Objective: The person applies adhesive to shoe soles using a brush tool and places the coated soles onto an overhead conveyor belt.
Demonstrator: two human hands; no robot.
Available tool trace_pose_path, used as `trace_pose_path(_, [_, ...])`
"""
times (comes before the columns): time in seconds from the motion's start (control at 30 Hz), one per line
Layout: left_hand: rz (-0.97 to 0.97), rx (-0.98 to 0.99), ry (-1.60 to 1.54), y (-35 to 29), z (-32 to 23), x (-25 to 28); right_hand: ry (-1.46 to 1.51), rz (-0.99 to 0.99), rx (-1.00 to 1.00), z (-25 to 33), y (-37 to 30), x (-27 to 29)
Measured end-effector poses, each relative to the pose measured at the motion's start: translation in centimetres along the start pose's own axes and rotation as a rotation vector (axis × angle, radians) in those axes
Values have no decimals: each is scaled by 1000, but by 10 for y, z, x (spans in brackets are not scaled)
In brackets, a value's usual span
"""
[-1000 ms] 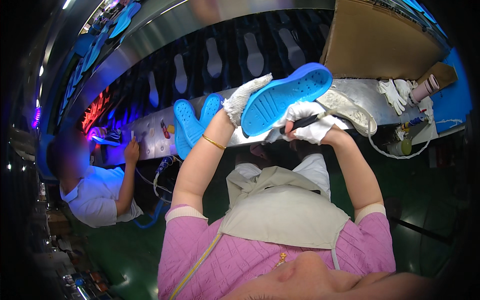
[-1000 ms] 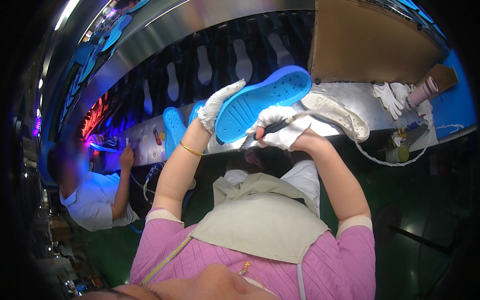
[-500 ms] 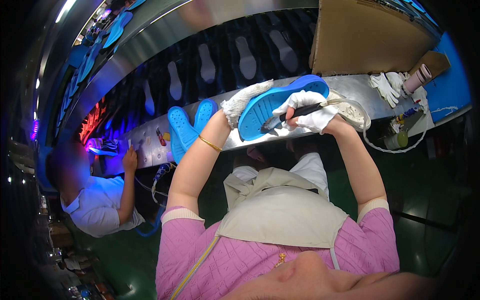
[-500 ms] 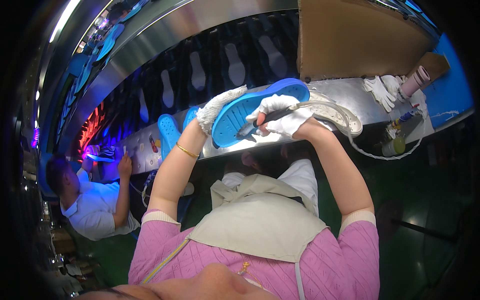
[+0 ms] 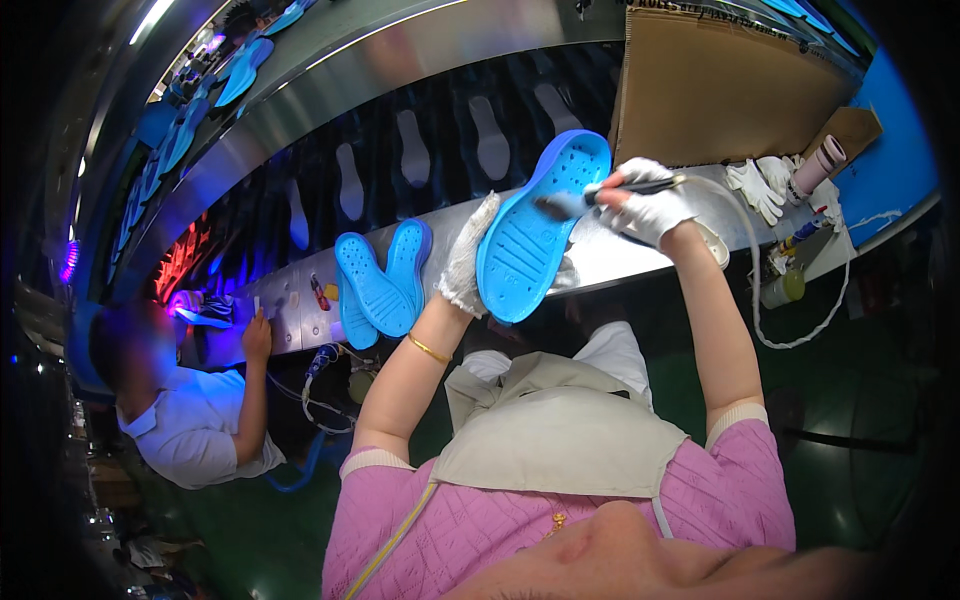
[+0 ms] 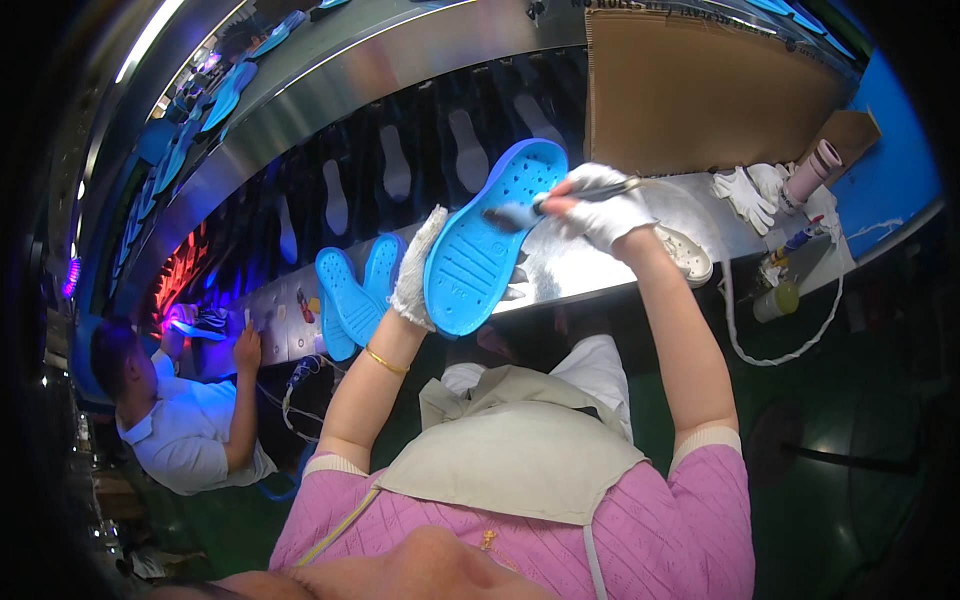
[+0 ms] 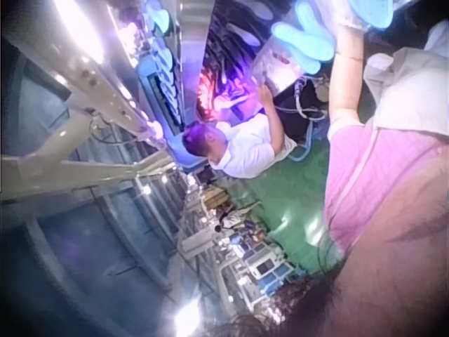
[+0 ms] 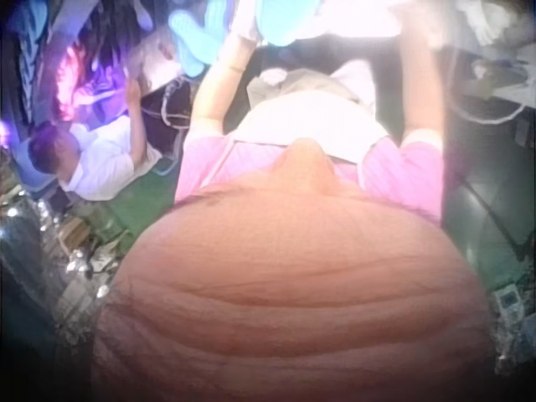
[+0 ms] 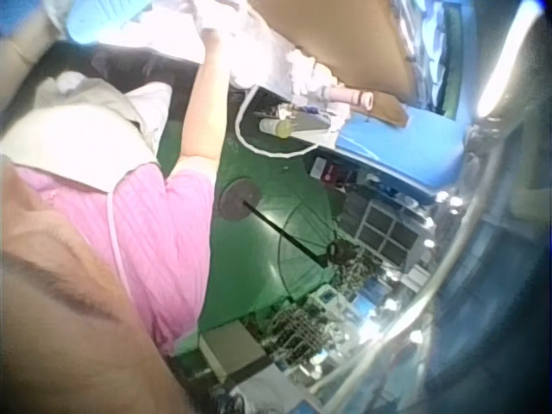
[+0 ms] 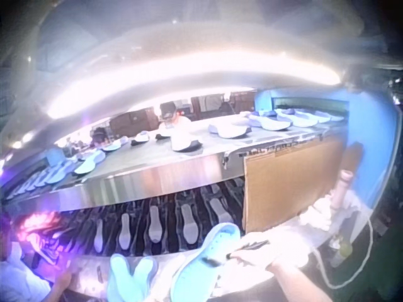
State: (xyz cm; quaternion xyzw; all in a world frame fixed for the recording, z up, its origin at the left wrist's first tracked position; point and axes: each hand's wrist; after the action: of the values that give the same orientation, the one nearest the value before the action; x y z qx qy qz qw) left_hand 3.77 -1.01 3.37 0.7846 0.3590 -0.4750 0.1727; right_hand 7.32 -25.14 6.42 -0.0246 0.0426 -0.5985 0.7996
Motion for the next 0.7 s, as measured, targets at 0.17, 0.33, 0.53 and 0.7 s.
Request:
trace_pose_path(0.17, [1, -20, -103, -5, 3, 6, 243, -308, 315, -23, 18, -3])
trace_pose_path(0.33, [-169, -104, -18, -11, -3, 7, -112, 68, 452, -17, -17, -39])
trace_pose_path(0.53, [-291, -287, -53, -12, -11, -9, -606, 303, 771, 2, -42, -56])
trace_pose_path(0.7, [-178, -193, 97, -21, -11, 1, -457, 348, 747, 18, -45, -39])
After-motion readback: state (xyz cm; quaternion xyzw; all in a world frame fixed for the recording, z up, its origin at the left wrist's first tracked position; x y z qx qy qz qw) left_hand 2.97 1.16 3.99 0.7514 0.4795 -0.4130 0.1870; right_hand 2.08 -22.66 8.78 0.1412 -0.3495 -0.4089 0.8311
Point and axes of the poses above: each hand's wrist, its own y-axis towards the middle knuckle, its own x-axis out of the back of the hand, z = x × y, and after that the axes turned 3 degrees about z, right-handed
